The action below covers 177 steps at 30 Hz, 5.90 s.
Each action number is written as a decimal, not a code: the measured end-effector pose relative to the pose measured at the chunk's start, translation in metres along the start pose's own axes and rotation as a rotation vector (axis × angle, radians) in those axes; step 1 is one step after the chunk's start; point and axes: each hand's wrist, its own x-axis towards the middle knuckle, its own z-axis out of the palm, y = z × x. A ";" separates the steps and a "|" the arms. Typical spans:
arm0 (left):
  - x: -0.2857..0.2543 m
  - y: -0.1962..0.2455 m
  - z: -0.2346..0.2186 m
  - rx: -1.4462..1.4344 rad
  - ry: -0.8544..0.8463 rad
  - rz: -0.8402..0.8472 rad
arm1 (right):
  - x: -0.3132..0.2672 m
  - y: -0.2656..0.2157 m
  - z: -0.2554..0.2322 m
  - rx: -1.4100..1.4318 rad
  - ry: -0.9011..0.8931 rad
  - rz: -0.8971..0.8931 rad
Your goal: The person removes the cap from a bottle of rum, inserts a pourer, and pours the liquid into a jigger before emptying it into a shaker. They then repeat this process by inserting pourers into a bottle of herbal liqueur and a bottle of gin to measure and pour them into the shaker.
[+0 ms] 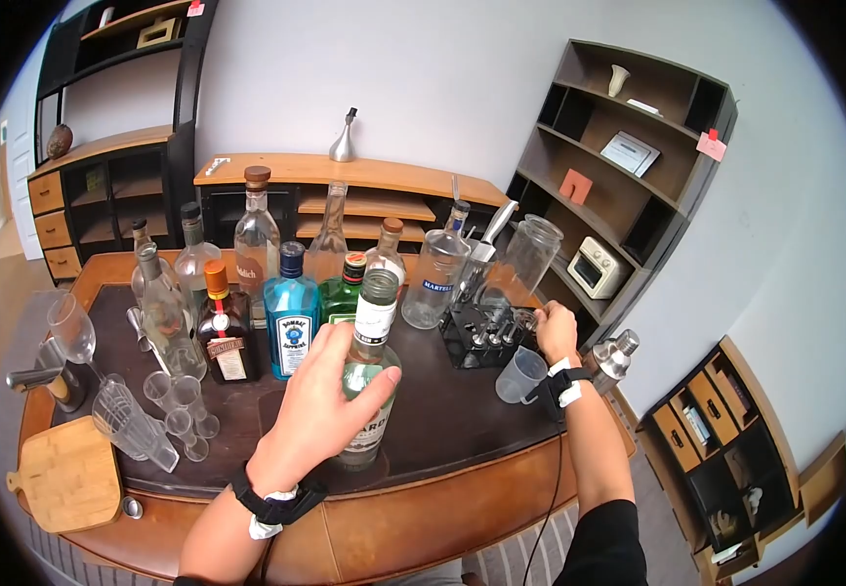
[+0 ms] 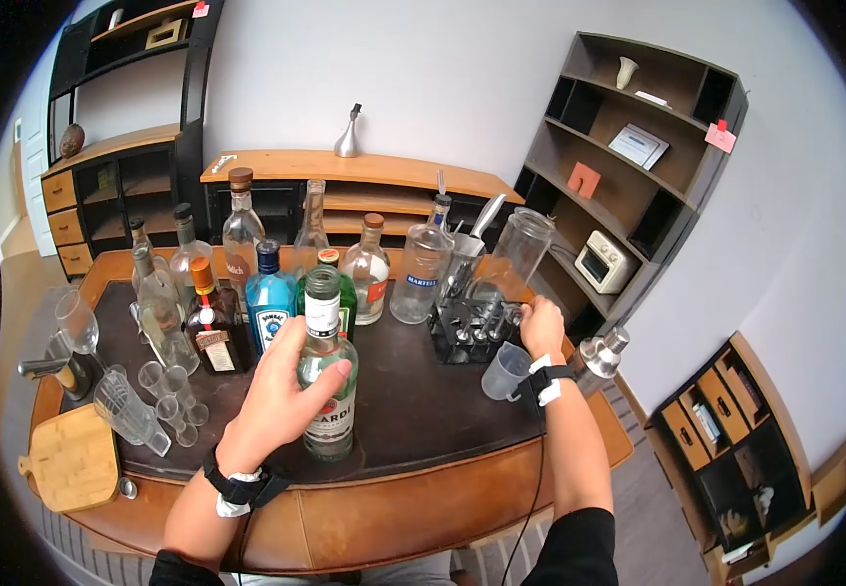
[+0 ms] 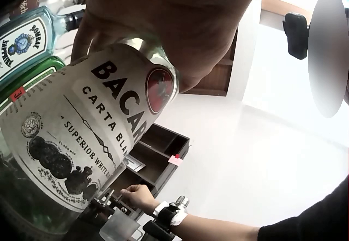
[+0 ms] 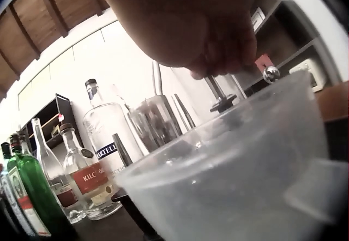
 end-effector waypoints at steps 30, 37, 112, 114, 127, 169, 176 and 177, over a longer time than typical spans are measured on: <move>-0.005 -0.001 0.001 0.037 0.007 0.021 | -0.063 -0.291 -0.158 1.152 -0.222 -0.650; -0.004 -0.002 0.000 0.046 0.010 0.028 | -0.073 -0.294 -0.150 0.945 -0.125 -0.713; -0.197 0.015 -0.146 -0.080 0.478 -0.514 | -0.115 -0.170 -0.012 1.088 0.219 -0.251; -0.213 0.006 -0.166 -0.121 0.463 -0.519 | -0.113 -0.166 -0.011 1.132 0.169 -0.246; -0.154 -0.030 -0.192 0.226 0.416 -0.398 | -0.102 -0.143 0.000 1.306 -0.059 -0.273; -0.012 -0.043 -0.051 -0.319 -0.354 -0.459 | -0.134 -0.155 -0.019 1.078 0.055 -0.282; -0.009 -0.065 -0.043 -0.046 -0.661 -0.379 | -0.152 -0.146 -0.017 1.054 -0.135 -0.221; -0.007 -0.068 -0.045 -0.043 -0.705 -0.370 | -0.152 -0.144 -0.017 1.019 -0.136 -0.213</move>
